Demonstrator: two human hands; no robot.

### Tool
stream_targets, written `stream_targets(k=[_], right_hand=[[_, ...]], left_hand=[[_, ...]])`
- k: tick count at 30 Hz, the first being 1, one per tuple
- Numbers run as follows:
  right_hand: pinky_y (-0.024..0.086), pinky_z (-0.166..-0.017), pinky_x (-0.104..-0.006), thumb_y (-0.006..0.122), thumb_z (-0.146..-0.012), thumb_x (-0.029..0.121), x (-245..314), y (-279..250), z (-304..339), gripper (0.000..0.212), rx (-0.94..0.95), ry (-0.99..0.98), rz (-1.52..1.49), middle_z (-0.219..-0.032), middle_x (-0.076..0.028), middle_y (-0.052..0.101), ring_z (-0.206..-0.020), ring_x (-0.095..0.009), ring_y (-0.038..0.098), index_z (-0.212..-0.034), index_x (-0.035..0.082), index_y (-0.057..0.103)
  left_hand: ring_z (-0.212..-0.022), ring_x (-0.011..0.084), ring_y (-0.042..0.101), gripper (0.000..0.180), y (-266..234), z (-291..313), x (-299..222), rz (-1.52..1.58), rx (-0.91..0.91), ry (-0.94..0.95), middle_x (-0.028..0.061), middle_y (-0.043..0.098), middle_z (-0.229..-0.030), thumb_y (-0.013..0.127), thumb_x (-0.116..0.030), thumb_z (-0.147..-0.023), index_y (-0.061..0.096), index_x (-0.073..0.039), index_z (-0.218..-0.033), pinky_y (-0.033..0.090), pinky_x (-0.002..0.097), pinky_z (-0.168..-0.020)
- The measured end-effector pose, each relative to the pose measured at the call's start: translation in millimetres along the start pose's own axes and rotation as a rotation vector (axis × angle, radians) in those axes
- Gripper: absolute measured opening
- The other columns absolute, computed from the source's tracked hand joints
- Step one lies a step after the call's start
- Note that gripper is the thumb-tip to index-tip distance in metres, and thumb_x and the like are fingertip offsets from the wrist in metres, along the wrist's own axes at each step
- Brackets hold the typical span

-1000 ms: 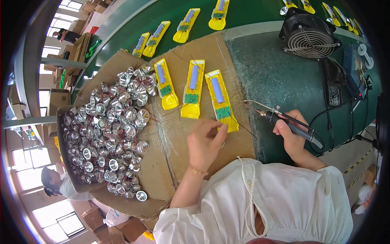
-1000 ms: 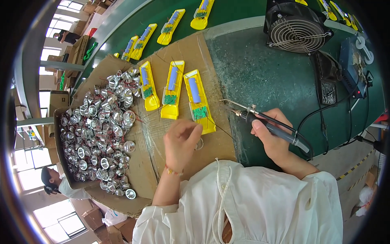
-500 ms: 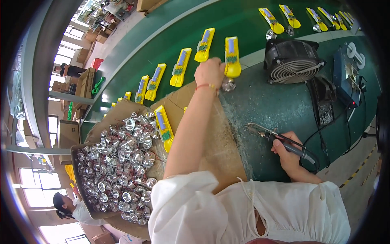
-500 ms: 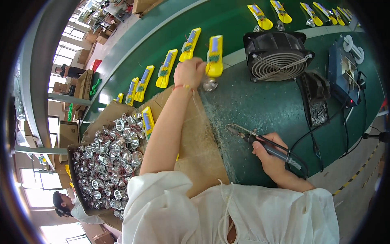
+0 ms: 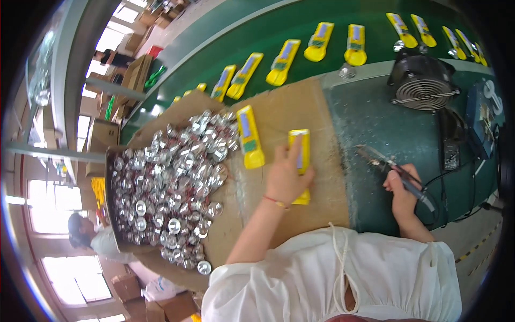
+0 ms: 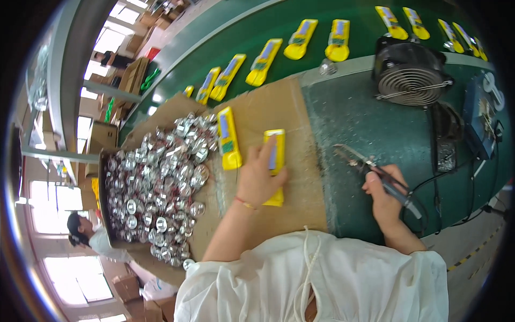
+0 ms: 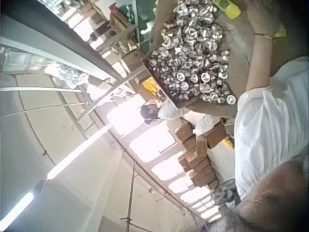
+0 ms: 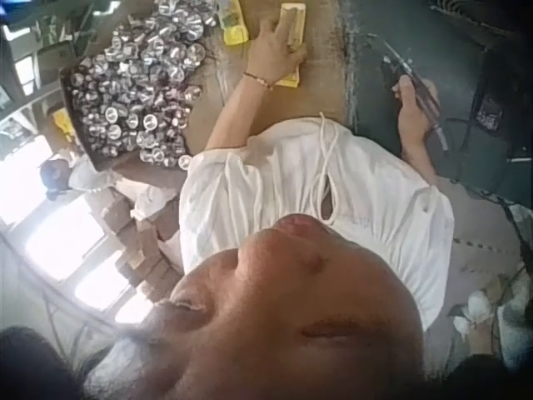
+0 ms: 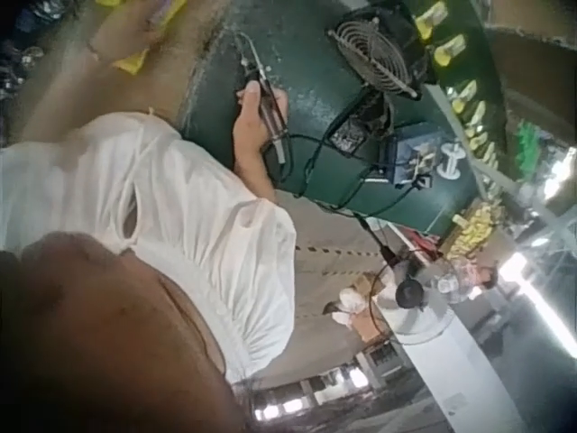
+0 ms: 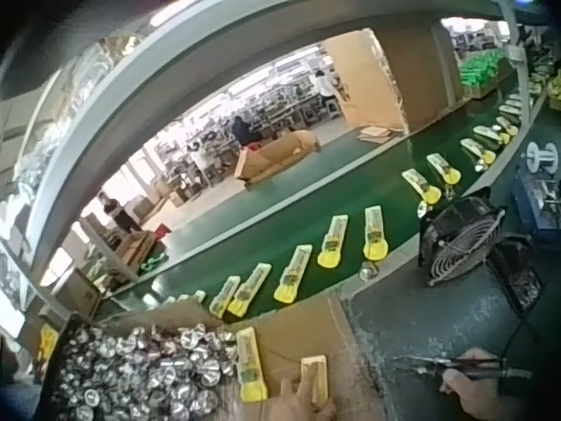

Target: Soldering wires to circuit boards and assembling components for yellow flashlights on a production line.

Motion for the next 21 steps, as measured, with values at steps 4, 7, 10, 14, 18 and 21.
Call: stream_targets(k=[4,7,10,14,18,21], right_hand=[[0.040,-0.051,-0.0192,0.057,-0.083,0.012,8,-2,6,0.013,-0.041,-0.040,0.046,-0.064,-0.005,0.054,-0.055,-0.008,0.050,-0.085,0.000,0.051],[0.039,-0.051,-0.0192,0.057,-0.083,0.013,11,-1,6,0.014,-0.036,-0.043,0.049,-0.063,-0.005,0.054,-0.055,-0.008,0.050,-0.085,0.000,0.051],[0.040,-0.050,-0.0193,0.058,-0.083,0.013,16,6,10,0.014,0.010,-0.040,0.050,-0.063,-0.006,0.054,-0.055,-0.008,0.050,-0.085,0.000,0.051],[0.040,-0.049,-0.0192,0.058,-0.082,0.011,21,20,18,0.014,0.077,-0.033,0.019,-0.064,-0.006,0.054,-0.054,-0.009,0.051,-0.085,0.001,0.050],[0.042,-0.049,-0.0205,0.060,-0.081,0.009,23,28,30,0.014,0.113,-0.032,-0.027,-0.064,-0.007,0.055,-0.054,-0.010,0.053,-0.084,0.000,0.050],[0.043,-0.049,-0.0205,0.060,-0.081,0.010,27,25,37,0.015,0.138,-0.035,0.014,-0.064,-0.007,0.056,-0.055,-0.010,0.053,-0.084,0.000,0.050]], left_hand=[[-0.085,0.0336,0.056,0.054,-20,22,-8,0.146,-0.330,-0.066,0.0167,0.048,-0.104,0.066,-0.027,-0.073,0.044,-0.008,-0.118,0.048,0.0378,-0.069],[-0.081,0.0287,0.054,0.041,-65,24,51,0.049,-0.699,-0.231,0.0128,0.052,-0.092,0.069,-0.021,-0.070,0.053,-0.003,-0.103,0.045,0.0333,-0.069],[-0.082,0.0271,0.052,0.036,-104,24,107,-0.089,-0.759,-0.310,0.0111,0.053,-0.091,0.073,-0.021,-0.066,0.059,-0.004,-0.094,0.044,0.0347,-0.073],[-0.096,0.0269,0.047,0.033,-98,-10,116,-0.452,-0.819,-0.367,0.0067,0.054,-0.093,0.075,-0.036,-0.061,0.068,-0.011,-0.081,0.035,0.0451,-0.082],[-0.103,0.0229,0.046,0.015,-78,-24,131,-0.394,-0.869,-0.349,0.0002,0.060,-0.089,0.064,-0.028,-0.074,0.067,-0.013,-0.075,0.027,0.0469,-0.088],[-0.083,0.0190,0.057,0.012,-91,-1,101,-0.003,-0.861,-0.227,0.0041,0.062,-0.083,0.053,-0.016,-0.084,0.061,-0.007,-0.081,0.033,0.0380,-0.088]])
Point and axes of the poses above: each hand's wrist, its own z-axis away from the middle knuckle, its own y-axis out of the palm, x = y × z, the point moved 2 cm from there along -z, towards the middle knuckle
